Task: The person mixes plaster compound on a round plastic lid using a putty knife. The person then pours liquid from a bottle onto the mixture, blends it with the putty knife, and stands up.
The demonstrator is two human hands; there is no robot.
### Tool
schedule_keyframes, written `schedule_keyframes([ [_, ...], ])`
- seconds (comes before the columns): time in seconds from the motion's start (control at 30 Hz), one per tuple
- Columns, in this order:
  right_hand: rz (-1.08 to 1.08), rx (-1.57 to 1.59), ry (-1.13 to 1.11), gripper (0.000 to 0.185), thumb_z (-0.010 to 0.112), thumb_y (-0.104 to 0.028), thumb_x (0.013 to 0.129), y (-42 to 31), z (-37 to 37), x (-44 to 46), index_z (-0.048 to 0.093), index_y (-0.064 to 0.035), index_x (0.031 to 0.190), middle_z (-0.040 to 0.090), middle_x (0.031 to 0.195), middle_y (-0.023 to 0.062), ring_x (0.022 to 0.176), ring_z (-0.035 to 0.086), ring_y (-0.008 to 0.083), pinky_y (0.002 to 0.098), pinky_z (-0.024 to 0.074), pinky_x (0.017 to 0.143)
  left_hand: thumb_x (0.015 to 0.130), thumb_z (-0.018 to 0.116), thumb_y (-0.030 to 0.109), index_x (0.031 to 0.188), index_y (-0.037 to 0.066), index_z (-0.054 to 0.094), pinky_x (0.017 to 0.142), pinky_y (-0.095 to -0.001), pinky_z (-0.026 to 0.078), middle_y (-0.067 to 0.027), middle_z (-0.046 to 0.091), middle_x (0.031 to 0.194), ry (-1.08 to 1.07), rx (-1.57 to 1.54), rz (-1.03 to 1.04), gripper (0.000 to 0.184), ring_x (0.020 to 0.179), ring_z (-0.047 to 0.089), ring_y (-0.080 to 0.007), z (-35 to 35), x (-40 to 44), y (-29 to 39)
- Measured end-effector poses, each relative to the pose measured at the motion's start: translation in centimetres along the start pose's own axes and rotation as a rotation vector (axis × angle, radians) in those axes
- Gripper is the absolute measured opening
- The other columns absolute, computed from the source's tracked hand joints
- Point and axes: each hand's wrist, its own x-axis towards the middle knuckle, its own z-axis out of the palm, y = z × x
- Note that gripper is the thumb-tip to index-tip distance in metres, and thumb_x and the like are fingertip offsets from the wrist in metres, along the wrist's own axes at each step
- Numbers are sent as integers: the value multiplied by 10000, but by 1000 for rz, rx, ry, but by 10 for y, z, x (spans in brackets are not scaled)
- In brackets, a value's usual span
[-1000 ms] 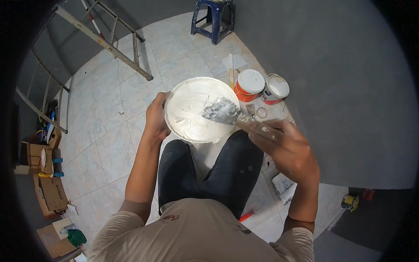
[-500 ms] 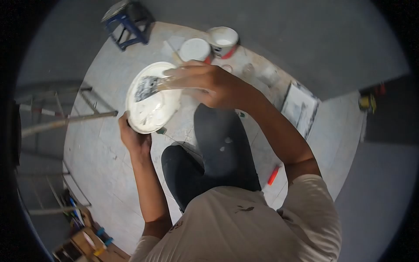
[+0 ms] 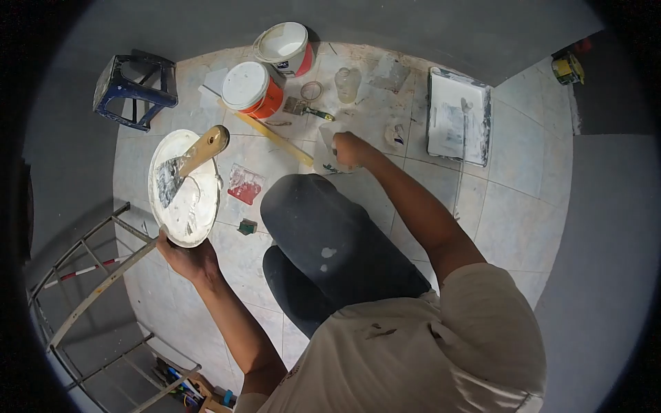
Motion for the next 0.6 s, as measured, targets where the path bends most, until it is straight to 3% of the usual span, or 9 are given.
schedule_keyframes([
  [0.03, 86, 3, -88, 133, 643, -98, 856, -8, 7, -5, 729, 2, 872, 712, 743, 184, 723, 716, 305, 388, 557, 716, 1059, 389, 283, 1414, -54, 541, 1144, -471, 468, -166, 622, 1419, -4, 7, -1, 512, 1322, 597, -317, -5, 5, -1],
  [0.17, 679, 567, -155, 281, 553, -199, 1007, -4, 56, 26, 737, 11, 1038, 748, 924, 187, 818, 706, 302, 421, 553, 811, 1064, 395, 304, 1383, -56, 568, 1125, -471, 482, -162, 635, 1398, -17, 22, 30, 512, 1301, 610, -307, -25, 16, -8],
  [0.27, 369, 878, -33, 383, 534, -287, 1042, 5, 79, 25, 712, -21, 1252, 746, 1128, 177, 957, 713, 268, 446, 551, 869, 1070, 376, 357, 1405, -42, 547, 1103, -447, 489, -177, 617, 1421, 22, 0, 16, 549, 1294, 607, -317, -27, 18, -6],
  [0.33, 714, 1648, 105, 435, 502, -369, 1063, 62, 148, 37, 679, -43, 1291, 710, 1234, 121, 1076, 682, 273, 405, 537, 935, 1073, 358, 368, 1429, -36, 522, 1114, -441, 474, -183, 608, 1434, -34, -12, -1, 563, 1312, 595, -316, -19, 16, -2],
  [0.37, 759, 1762, 121, 423, 501, -365, 1063, 53, 145, 32, 683, -55, 1286, 714, 1220, 123, 1071, 684, 275, 405, 537, 937, 1071, 341, 363, 1457, -30, 495, 1124, -441, 462, -186, 590, 1456, -52, 1, -5, 571, 1333, 579, -316, -17, 15, 0],
  [0.5, 765, 1781, 72, 378, 498, -350, 1064, 6, 110, 15, 700, -101, 1264, 728, 1164, 130, 1049, 693, 286, 406, 538, 943, 1062, 339, 326, 1482, -27, 473, 1142, -436, 442, -178, 573, 1475, 17, -40, -15, 565, 1360, 560, -304, -10, 24, 3],
  [0.6, 701, 1840, 62, 440, 449, -408, 1078, 31, 127, 13, 673, -112, 1313, 713, 1219, 140, 1102, 674, 306, 408, 528, 986, 1058, 346, 314, 1485, -22, 471, 1149, -435, 433, -172, 573, 1474, -34, -56, -49, 558, 1367, 553, -300, -16, 34, -2],
])
